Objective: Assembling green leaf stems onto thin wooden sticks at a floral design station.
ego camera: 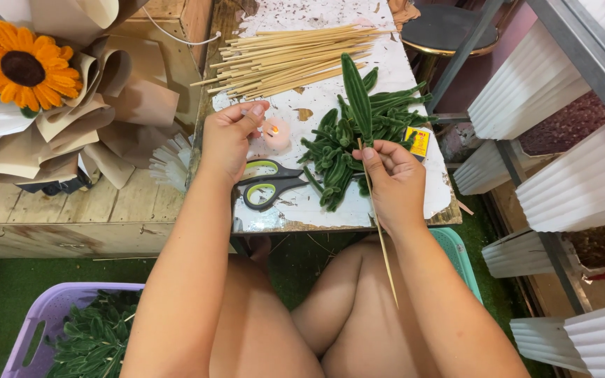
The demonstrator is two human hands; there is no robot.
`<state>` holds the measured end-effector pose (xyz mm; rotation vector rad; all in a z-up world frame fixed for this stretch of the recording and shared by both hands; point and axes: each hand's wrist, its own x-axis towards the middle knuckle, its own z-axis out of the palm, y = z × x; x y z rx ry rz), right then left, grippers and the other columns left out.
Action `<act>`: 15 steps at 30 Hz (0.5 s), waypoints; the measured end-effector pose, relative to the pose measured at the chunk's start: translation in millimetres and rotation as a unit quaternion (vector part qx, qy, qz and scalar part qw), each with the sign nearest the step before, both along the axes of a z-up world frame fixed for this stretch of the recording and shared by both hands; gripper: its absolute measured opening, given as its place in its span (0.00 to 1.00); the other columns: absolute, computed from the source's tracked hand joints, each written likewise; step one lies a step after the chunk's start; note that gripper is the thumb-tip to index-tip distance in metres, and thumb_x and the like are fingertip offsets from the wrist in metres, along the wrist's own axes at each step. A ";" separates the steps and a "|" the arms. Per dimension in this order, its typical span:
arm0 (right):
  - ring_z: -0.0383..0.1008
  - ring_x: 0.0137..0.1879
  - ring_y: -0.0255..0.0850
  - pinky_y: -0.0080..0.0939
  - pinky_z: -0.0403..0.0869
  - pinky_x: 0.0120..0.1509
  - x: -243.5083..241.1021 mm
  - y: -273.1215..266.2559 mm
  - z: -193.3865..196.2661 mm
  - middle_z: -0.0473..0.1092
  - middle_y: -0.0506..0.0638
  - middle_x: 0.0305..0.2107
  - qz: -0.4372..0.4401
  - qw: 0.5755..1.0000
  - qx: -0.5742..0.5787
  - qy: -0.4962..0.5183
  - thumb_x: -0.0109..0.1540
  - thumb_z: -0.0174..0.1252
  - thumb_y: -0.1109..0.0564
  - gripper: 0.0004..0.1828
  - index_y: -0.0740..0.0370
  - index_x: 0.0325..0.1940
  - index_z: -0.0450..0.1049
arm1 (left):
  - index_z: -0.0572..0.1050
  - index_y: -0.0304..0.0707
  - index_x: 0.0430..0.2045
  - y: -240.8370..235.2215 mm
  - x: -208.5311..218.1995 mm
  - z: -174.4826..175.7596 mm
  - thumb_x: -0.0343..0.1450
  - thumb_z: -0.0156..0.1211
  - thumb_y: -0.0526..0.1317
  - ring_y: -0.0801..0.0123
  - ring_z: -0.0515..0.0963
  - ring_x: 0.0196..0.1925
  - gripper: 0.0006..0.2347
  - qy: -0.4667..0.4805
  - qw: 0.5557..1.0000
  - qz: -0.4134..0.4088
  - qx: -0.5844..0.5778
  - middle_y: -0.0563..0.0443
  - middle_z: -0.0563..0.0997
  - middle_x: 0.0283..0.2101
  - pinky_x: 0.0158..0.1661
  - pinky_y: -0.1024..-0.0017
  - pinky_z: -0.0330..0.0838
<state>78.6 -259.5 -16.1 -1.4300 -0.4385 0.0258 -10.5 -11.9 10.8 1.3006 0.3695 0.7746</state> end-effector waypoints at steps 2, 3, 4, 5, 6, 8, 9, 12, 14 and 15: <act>0.78 0.41 0.27 0.23 0.75 0.44 -1.1 -0.3 1.0 0.81 0.51 0.36 -0.001 1.000 -0.003 0.000 0.68 0.63 0.57 0.06 0.60 0.48 0.78 | 0.84 0.33 0.39 -0.1 0.2 1.1 0.72 0.68 0.36 0.79 0.74 0.22 0.07 -0.001 1.000 0.000 -0.001 0.54 0.76 0.19 0.28 0.85 0.71; 0.78 0.41 0.27 0.23 0.75 0.45 -1.7 -0.5 1.5 0.81 0.51 0.36 -0.001 1.000 -0.005 0.000 0.68 0.62 0.57 0.06 0.59 0.48 0.78 | 0.84 0.33 0.39 -0.3 0.3 1.7 0.71 0.69 0.36 0.78 0.74 0.22 0.07 -0.003 1.000 0.001 -0.001 0.54 0.76 0.19 0.27 0.85 0.71; 0.78 0.41 0.27 0.23 0.75 0.45 -1.4 0.2 1.2 0.81 0.51 0.36 -0.002 1.000 -0.006 0.000 0.68 0.62 0.57 0.06 0.59 0.48 0.78 | 0.84 0.33 0.39 -1.6 -0.5 3.6 0.71 0.69 0.36 0.78 0.74 0.22 0.07 -0.002 1.000 0.000 -0.002 0.54 0.76 0.19 0.27 0.85 0.71; 0.78 0.41 0.28 0.24 0.75 0.45 -1.1 0.6 1.1 0.81 0.51 0.36 -0.003 1.000 -0.007 -0.007 0.68 0.63 0.57 0.06 0.59 0.48 0.78 | 0.84 0.32 0.39 -3.2 -1.3 5.6 0.71 0.69 0.35 0.78 0.75 0.22 0.07 -0.011 1.000 0.004 -0.006 0.54 0.76 0.19 0.27 0.85 0.71; 0.78 0.41 0.28 0.25 0.75 0.45 -0.8 0.5 1.4 0.81 0.51 0.36 -0.005 1.000 -0.006 -0.015 0.67 0.63 0.57 0.06 0.59 0.48 0.78 | 0.84 0.32 0.39 -5.1 -1.4 8.6 0.71 0.69 0.35 0.78 0.75 0.22 0.07 -0.021 1.000 0.006 -0.010 0.54 0.76 0.19 0.27 0.85 0.71; 0.76 0.40 0.27 0.25 0.75 0.45 -2.2 0.3 3.5 0.81 0.50 0.38 -0.023 0.999 0.009 -0.022 0.67 0.64 0.57 0.06 0.60 0.46 0.78 | 0.84 0.33 0.40 -4.3 -4.3 10.1 0.72 0.67 0.35 0.80 0.74 0.23 0.07 -0.027 0.999 0.018 -0.013 0.55 0.76 0.20 0.28 0.86 0.72; 0.74 0.39 0.25 0.25 0.74 0.45 -3.0 -0.3 4.4 0.80 0.49 0.39 -0.038 0.999 0.025 -0.028 0.66 0.65 0.57 0.06 0.60 0.45 0.79 | 0.84 0.34 0.40 -4.2 -5.4 11.0 0.72 0.66 0.36 0.82 0.73 0.24 0.06 -0.034 0.999 0.032 -0.016 0.56 0.75 0.21 0.30 0.87 0.72; 0.74 0.40 0.30 0.33 0.77 0.47 -17.1 -9.2 22.4 0.78 0.54 0.42 -0.037 0.997 0.022 -0.058 0.66 0.66 0.59 0.06 0.64 0.43 0.80 | 0.84 0.35 0.43 2.1 -9.4 22.6 0.71 0.73 0.37 0.81 0.77 0.30 0.10 -0.038 0.998 0.037 0.036 0.60 0.77 0.24 0.32 0.86 0.72; 0.72 0.36 0.29 0.31 0.74 0.44 -29.3 -22.1 38.2 0.76 0.49 0.33 -0.044 0.998 -0.017 -0.038 0.65 0.66 0.58 0.05 0.62 0.39 0.79 | 0.84 0.34 0.41 -18.5 -19.1 48.7 0.68 0.73 0.34 0.80 0.76 0.31 0.10 -0.051 0.998 0.026 0.025 0.59 0.78 0.27 0.37 0.83 0.73; 0.70 0.31 0.27 0.29 0.71 0.41 -36.3 -28.1 45.3 0.73 0.43 0.23 -0.049 0.997 -0.055 -0.019 0.64 0.66 0.57 0.06 0.59 0.35 0.78 | 0.84 0.33 0.40 -28.5 -25.3 60.9 0.66 0.72 0.32 0.78 0.75 0.33 0.10 -0.064 0.998 0.017 0.014 0.58 0.79 0.29 0.41 0.81 0.74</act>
